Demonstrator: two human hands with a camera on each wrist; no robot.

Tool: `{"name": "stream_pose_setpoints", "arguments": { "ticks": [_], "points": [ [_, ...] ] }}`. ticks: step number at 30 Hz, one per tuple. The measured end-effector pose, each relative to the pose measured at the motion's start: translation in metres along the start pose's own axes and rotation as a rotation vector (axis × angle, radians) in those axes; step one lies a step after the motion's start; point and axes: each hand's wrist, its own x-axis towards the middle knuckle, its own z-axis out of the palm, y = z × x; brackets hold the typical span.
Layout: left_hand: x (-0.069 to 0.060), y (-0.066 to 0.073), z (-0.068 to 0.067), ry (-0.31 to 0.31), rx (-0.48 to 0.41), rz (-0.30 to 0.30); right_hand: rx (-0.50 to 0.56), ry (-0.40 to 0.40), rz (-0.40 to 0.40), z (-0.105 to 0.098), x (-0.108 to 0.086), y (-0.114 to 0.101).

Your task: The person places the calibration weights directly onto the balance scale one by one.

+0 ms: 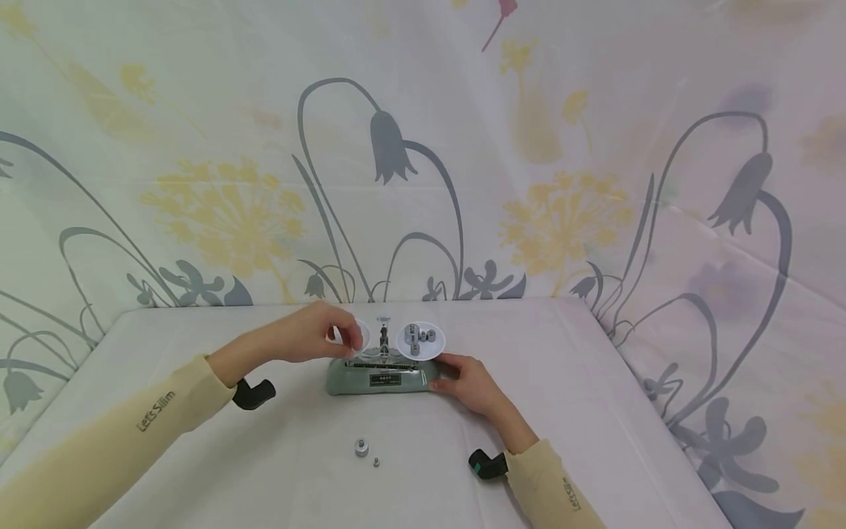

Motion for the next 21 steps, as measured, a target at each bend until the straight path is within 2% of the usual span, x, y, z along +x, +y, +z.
{"name": "stream_pose_setpoints", "arguments": {
  "ticks": [4,8,16,21],
  "points": [
    [-0.005,0.0,0.008,0.002,-0.044,0.013,0.005,-0.001,-0.006,0.0,0.0,0.002],
    [-0.01,0.004,0.014,0.014,-0.043,0.023,0.01,-0.005,-0.008,0.001,0.001,0.003],
    [-0.018,0.005,0.027,0.029,-0.055,0.088,0.016,-0.005,-0.007,0.001,0.0,0.003],
    [-0.022,0.007,0.036,0.02,-0.071,0.071,0.014,-0.005,-0.009,0.0,0.0,0.003]
  ]
}}
